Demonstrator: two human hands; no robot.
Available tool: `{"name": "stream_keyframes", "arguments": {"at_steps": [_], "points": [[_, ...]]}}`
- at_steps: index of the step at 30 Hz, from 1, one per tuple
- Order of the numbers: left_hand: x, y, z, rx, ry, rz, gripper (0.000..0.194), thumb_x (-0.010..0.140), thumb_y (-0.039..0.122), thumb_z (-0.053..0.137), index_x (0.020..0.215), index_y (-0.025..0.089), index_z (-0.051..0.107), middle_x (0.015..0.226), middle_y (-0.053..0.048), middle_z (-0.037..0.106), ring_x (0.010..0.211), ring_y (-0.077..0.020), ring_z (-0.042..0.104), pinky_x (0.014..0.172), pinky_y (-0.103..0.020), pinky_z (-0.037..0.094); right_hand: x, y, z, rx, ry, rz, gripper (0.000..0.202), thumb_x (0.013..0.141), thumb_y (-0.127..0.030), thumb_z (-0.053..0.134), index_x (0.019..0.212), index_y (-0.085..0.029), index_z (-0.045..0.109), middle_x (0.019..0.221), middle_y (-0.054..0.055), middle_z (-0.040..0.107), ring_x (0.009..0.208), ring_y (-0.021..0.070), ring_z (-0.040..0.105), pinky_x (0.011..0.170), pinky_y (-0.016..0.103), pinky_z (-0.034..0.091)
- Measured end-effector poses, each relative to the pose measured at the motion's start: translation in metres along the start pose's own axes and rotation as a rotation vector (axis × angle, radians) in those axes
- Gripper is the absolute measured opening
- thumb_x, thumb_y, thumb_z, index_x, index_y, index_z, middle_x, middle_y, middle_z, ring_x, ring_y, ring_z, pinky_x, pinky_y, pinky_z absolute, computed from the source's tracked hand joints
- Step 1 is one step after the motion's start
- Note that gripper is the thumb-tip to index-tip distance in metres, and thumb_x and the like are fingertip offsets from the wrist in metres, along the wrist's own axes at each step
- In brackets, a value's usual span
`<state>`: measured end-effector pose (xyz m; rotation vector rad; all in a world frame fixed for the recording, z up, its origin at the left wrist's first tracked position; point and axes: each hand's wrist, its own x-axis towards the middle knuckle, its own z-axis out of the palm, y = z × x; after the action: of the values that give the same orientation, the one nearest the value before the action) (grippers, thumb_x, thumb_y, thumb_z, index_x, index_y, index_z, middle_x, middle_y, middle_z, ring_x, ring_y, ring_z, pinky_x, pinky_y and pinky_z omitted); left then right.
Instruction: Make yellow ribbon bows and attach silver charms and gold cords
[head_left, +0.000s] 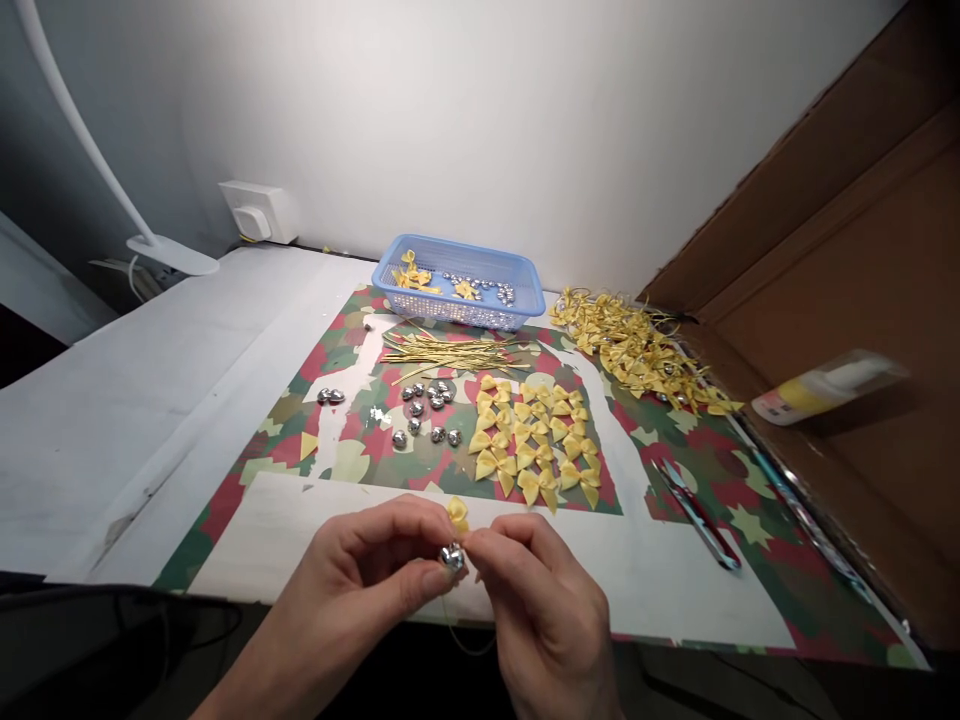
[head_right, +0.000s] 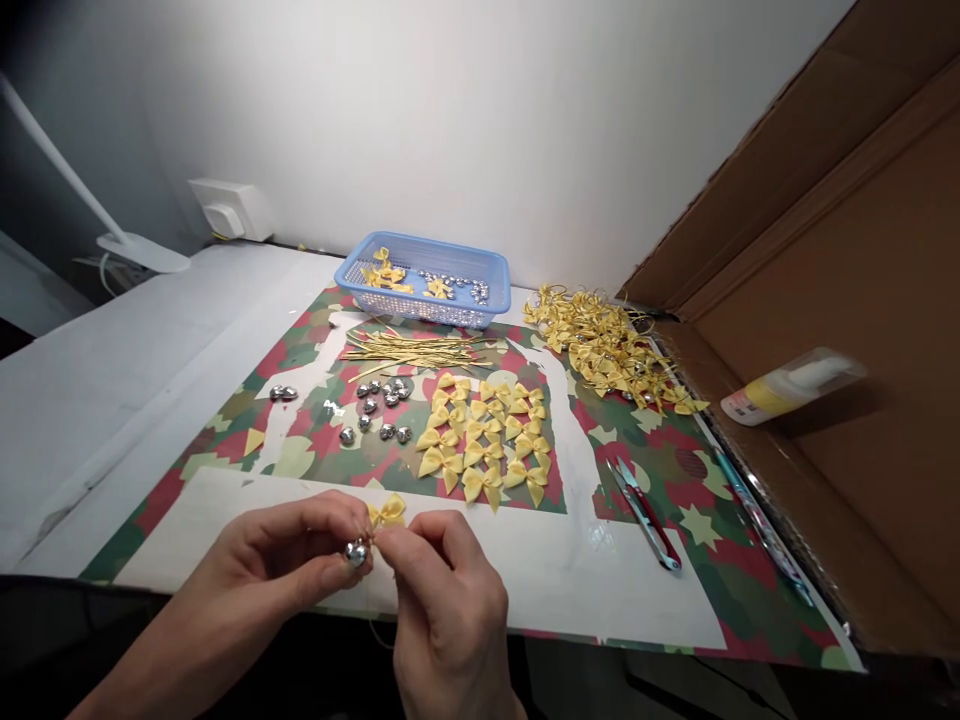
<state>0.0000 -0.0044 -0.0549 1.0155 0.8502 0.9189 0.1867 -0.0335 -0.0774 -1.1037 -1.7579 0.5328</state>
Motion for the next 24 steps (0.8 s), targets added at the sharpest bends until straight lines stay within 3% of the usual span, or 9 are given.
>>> {"name": "stream_keyframes", "arguments": {"at_steps": [10, 15, 20, 24], "points": [[0.001, -0.003, 0.002, -0.034, -0.027, 0.011, 0.012, 0.087, 0.015, 0.078, 0.091, 0.026, 0.083, 0.097, -0.001, 0.072, 0.093, -0.0174, 0.069, 0.086, -0.024, 0.057, -0.001, -0.003, 0.004, 0.054, 0.019, 0.074, 0.027, 0.096, -0.004, 0.055, 0.107, -0.023, 0.071, 0.090, 0.004, 0.067, 0.077, 0.0152, 0.068, 0.068, 0.022, 0.056], [-0.003, -0.010, 0.003, 0.175, 0.052, 0.139, 0.019, 0.091, 0.013, 0.070, 0.095, 0.027, 0.083, 0.103, -0.005, 0.068, 0.099, -0.0208, 0.069, 0.084, -0.025, 0.059, -0.003, -0.009, 0.011, 0.116, 0.066, 0.225, 0.019, 0.102, -0.018, 0.051, 0.108, -0.022, 0.068, 0.090, 0.004, 0.074, 0.073, 0.0162, 0.071, 0.067, 0.023, 0.057], [-0.005, -0.017, 0.007, 0.459, 0.072, 0.339, 0.031, 0.096, 0.009, 0.059, 0.106, 0.030, 0.079, 0.107, -0.006, 0.068, 0.089, -0.0189, 0.072, 0.072, -0.023, 0.059, -0.003, -0.009, 0.016, 0.040, 0.123, 0.141, 0.016, 0.099, -0.015, 0.055, 0.107, -0.023, 0.067, 0.090, 0.003, 0.075, 0.074, 0.0159, 0.072, 0.069, 0.022, 0.057], [-0.005, -0.018, 0.008, 0.549, 0.054, 0.376, 0.027, 0.097, 0.009, 0.055, 0.103, 0.026, 0.075, 0.106, -0.007, 0.068, 0.088, -0.0195, 0.072, 0.073, -0.025, 0.059, 0.000, -0.007, 0.014, -0.049, 0.101, 0.041, 0.021, 0.097, -0.008, 0.055, 0.102, -0.024, 0.068, 0.086, 0.003, 0.074, 0.074, 0.0164, 0.072, 0.069, 0.023, 0.057]]}}
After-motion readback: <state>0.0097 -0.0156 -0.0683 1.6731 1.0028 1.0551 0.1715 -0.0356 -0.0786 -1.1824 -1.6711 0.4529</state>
